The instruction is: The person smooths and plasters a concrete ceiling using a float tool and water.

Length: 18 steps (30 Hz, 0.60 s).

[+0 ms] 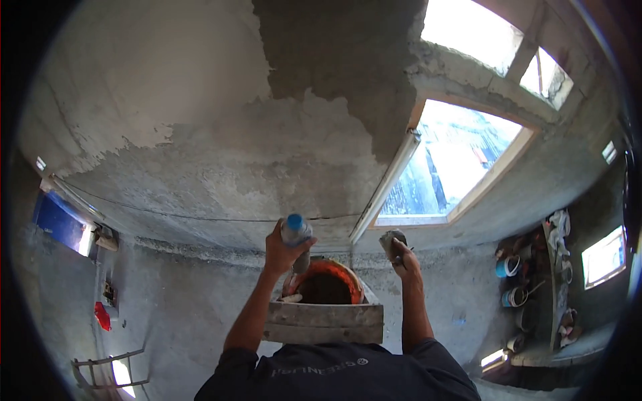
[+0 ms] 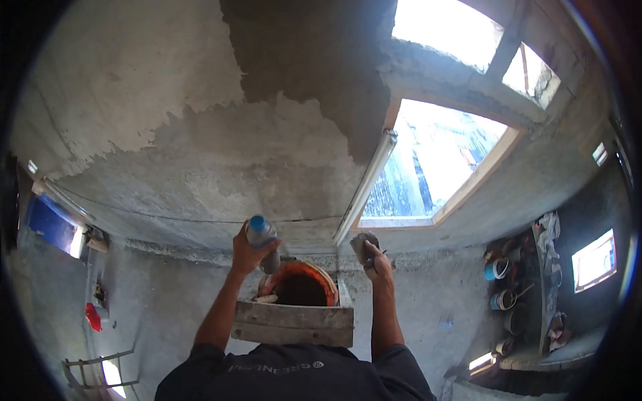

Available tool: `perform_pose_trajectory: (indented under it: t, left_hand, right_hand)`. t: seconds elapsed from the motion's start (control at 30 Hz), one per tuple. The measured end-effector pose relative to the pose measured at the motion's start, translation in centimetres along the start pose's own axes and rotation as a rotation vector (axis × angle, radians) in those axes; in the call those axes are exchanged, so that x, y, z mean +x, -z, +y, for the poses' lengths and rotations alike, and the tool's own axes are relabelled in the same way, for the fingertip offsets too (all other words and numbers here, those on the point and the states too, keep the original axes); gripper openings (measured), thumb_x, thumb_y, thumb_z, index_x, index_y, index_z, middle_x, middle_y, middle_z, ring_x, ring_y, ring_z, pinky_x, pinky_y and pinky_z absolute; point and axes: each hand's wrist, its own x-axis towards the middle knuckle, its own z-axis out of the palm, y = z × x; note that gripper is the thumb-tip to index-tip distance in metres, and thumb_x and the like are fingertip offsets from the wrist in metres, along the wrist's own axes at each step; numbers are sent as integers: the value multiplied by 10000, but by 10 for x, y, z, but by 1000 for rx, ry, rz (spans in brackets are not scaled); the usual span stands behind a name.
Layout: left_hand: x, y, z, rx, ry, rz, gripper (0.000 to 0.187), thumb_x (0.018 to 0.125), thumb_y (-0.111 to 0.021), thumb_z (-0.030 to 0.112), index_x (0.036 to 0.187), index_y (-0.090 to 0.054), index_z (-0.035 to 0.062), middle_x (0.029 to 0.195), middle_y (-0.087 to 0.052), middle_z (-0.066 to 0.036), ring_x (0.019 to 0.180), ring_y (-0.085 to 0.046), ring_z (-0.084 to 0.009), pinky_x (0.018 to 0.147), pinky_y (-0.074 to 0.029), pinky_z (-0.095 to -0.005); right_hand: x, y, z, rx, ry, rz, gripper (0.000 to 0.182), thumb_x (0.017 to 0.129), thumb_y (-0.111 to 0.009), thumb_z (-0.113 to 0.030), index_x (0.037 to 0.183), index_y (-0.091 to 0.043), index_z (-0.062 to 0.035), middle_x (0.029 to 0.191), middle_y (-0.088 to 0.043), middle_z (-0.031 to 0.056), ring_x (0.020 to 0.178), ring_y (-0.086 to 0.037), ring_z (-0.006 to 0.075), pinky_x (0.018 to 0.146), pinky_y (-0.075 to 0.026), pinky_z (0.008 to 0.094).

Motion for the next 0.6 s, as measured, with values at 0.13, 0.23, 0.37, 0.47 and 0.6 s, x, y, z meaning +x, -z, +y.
perform_pose_trajectory:
  t: [0.13, 0.23, 0.37, 0.47, 0.6]
  left_hand:
    - [-30, -1, -24, -37, 23, 240, 494, 647, -854, 265, 979, -567, 38, 835, -651, -101, 745, -638, -212, 700, -506, -335]
    - [-45, 2, -42, -75, 50, 346, 489, 641, -857, 232, 981, -567, 32, 819, -639, -96, 734, -615, -197, 692, -497, -333]
    - [-60, 8, -78, -155, 240, 467, 491, 629, -857, 205, 976, -560, 23, 840, -627, -109, 760, -605, -212, 712, -491, -346]
    - [-68, 9, -78, -57, 228, 557, 510, 620, -858, 185, 989, -549, 18, 878, -614, -123, 793, -601, -245, 742, -483, -364]
    - [-89, 6, -80, 67, 193, 647, 530, 609, -859, 160, 998, -533, 7, 923, -594, -135, 839, -589, -289, 780, -469, -384]
  right_hand:
    - [30, -25, 4, -125, -18, -57, 252, 880, -602, -106, 1120, -604, -27, 984, -670, 76, 841, -666, 169, 649, -544, 258]
    - [65, -60, 12, 93, -18, -156, 274, 858, -629, -82, 1119, -593, -7, 1016, -663, 83, 873, -661, 195, 745, -556, 297]
    - [88, -137, -5, -6, 102, -213, 328, 854, -624, -69, 1163, -550, 14, 1106, -626, 114, 990, -625, 215, 881, -512, 299]
    - [100, -210, -41, -275, 257, -76, 356, 839, -650, -115, 1163, -556, 1, 1071, -629, 98, 938, -621, 197, 824, -505, 294]
    - [113, -314, -102, -763, 1103, 64, 323, 850, -623, -172, 1112, -619, 17, 926, -647, 99, 797, -603, 160, 733, -484, 325]
